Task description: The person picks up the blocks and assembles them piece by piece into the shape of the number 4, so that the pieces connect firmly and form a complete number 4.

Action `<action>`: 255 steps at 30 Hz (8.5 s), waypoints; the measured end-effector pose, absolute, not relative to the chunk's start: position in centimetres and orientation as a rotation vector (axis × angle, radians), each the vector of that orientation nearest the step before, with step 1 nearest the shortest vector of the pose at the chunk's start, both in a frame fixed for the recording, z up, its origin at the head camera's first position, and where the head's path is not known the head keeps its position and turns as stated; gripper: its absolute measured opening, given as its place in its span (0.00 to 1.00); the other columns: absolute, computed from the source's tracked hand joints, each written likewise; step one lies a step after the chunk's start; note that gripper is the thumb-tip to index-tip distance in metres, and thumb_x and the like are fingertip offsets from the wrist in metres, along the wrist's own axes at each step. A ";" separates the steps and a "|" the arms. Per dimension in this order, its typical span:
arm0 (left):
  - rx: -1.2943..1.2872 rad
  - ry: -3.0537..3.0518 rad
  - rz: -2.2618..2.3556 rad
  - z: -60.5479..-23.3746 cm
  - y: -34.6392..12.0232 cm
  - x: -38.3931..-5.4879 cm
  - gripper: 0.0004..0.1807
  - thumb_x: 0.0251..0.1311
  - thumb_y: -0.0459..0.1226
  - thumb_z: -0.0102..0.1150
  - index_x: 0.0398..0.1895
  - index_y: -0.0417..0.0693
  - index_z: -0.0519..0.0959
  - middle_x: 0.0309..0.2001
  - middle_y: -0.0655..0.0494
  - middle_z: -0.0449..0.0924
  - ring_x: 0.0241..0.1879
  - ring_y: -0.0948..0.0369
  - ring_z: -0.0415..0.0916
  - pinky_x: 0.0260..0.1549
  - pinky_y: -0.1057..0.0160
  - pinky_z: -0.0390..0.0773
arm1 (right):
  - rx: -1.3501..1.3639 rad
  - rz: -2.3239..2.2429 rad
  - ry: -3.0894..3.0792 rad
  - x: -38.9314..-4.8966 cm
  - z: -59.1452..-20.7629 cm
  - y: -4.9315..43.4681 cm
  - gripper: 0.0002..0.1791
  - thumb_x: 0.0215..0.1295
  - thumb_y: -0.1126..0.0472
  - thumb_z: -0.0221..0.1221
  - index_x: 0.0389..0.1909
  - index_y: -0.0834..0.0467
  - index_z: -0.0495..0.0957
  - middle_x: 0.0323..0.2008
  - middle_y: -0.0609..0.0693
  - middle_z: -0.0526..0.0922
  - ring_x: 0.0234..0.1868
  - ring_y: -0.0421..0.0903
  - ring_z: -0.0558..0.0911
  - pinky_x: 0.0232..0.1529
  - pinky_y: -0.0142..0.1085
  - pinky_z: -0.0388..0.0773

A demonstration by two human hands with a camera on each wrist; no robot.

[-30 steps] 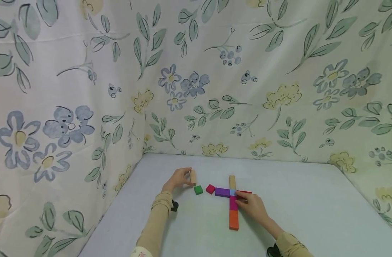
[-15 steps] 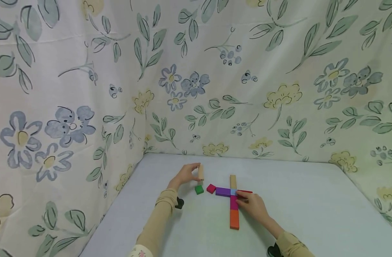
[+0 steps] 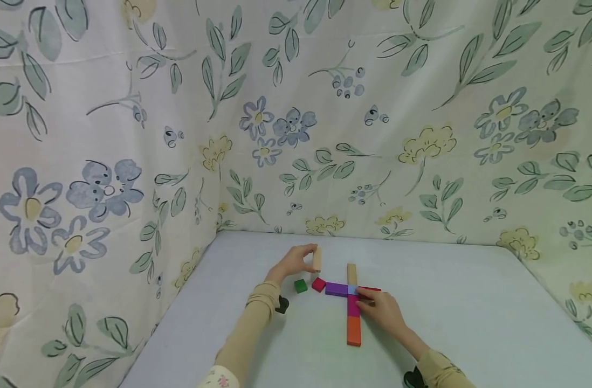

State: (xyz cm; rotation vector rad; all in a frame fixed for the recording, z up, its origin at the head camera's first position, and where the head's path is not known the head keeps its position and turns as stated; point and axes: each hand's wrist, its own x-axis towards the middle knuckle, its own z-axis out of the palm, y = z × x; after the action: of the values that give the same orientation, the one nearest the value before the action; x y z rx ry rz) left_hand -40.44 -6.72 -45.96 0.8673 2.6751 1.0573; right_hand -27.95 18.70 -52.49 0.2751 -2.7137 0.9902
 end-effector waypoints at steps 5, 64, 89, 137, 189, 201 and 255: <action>0.899 2.680 0.991 -45.7 -6.0 -40.3 0.40 0.49 0.29 0.68 0.68 0.41 0.63 0.67 0.45 0.66 0.66 0.48 0.65 0.64 0.53 0.66 | 0.276 1.005 -2.715 -28.0 -52.6 18.7 0.19 0.54 0.63 0.67 0.49 0.59 0.82 0.44 0.53 0.86 0.37 0.48 0.86 0.39 0.37 0.83; 0.734 2.668 0.565 -46.4 -2.5 -39.7 0.34 0.56 0.27 0.61 0.68 0.50 0.66 0.67 0.54 0.67 0.69 0.55 0.61 0.67 0.57 0.63 | 0.271 0.983 -2.704 -28.3 -53.0 18.7 0.19 0.53 0.62 0.68 0.48 0.57 0.83 0.43 0.51 0.87 0.36 0.46 0.85 0.38 0.37 0.83; 0.810 2.676 0.547 -47.1 -2.8 -39.4 0.29 0.59 0.26 0.58 0.64 0.51 0.71 0.62 0.55 0.74 0.64 0.58 0.68 0.63 0.61 0.68 | 0.285 0.967 -2.705 -28.3 -53.0 18.6 0.19 0.53 0.62 0.68 0.48 0.58 0.83 0.43 0.51 0.87 0.36 0.46 0.85 0.38 0.37 0.82; 0.628 2.745 1.179 -50.1 -11.0 -36.5 0.22 0.48 0.37 0.71 0.48 0.39 0.81 0.48 0.48 0.84 0.47 0.54 0.80 0.48 0.59 0.80 | 0.306 0.937 -2.712 -28.2 -52.5 19.3 0.20 0.54 0.62 0.68 0.49 0.59 0.82 0.42 0.55 0.86 0.36 0.48 0.85 0.39 0.38 0.83; 0.507 2.944 1.337 -47.9 -4.5 -39.6 0.14 0.50 0.28 0.68 0.42 0.36 0.83 0.40 0.44 0.86 0.39 0.54 0.84 0.39 0.64 0.82 | 0.293 0.992 -2.709 -28.1 -52.4 19.0 0.19 0.54 0.63 0.67 0.49 0.59 0.82 0.44 0.55 0.86 0.36 0.48 0.86 0.39 0.40 0.83; 0.434 3.010 1.354 -47.7 -2.5 -40.0 0.14 0.50 0.28 0.67 0.43 0.35 0.83 0.41 0.43 0.85 0.40 0.53 0.83 0.41 0.59 0.81 | 0.288 0.992 -2.711 -28.2 -52.5 18.8 0.19 0.53 0.63 0.67 0.49 0.59 0.82 0.44 0.54 0.86 0.36 0.48 0.86 0.38 0.38 0.82; 0.615 3.124 1.100 -50.6 1.2 -42.2 0.12 0.55 0.23 0.58 0.41 0.40 0.85 0.42 0.47 0.86 0.45 0.50 0.80 0.48 0.56 0.78 | 0.267 0.973 -2.720 -28.4 -53.0 18.7 0.20 0.53 0.62 0.68 0.50 0.57 0.82 0.44 0.51 0.86 0.39 0.47 0.85 0.38 0.35 0.82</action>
State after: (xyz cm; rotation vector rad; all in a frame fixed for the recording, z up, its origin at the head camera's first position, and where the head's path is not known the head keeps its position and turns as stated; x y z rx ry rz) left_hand -42.23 1.18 -50.60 0.6153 3.1242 1.0998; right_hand -28.38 18.73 -52.99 0.2674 -2.7198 0.9729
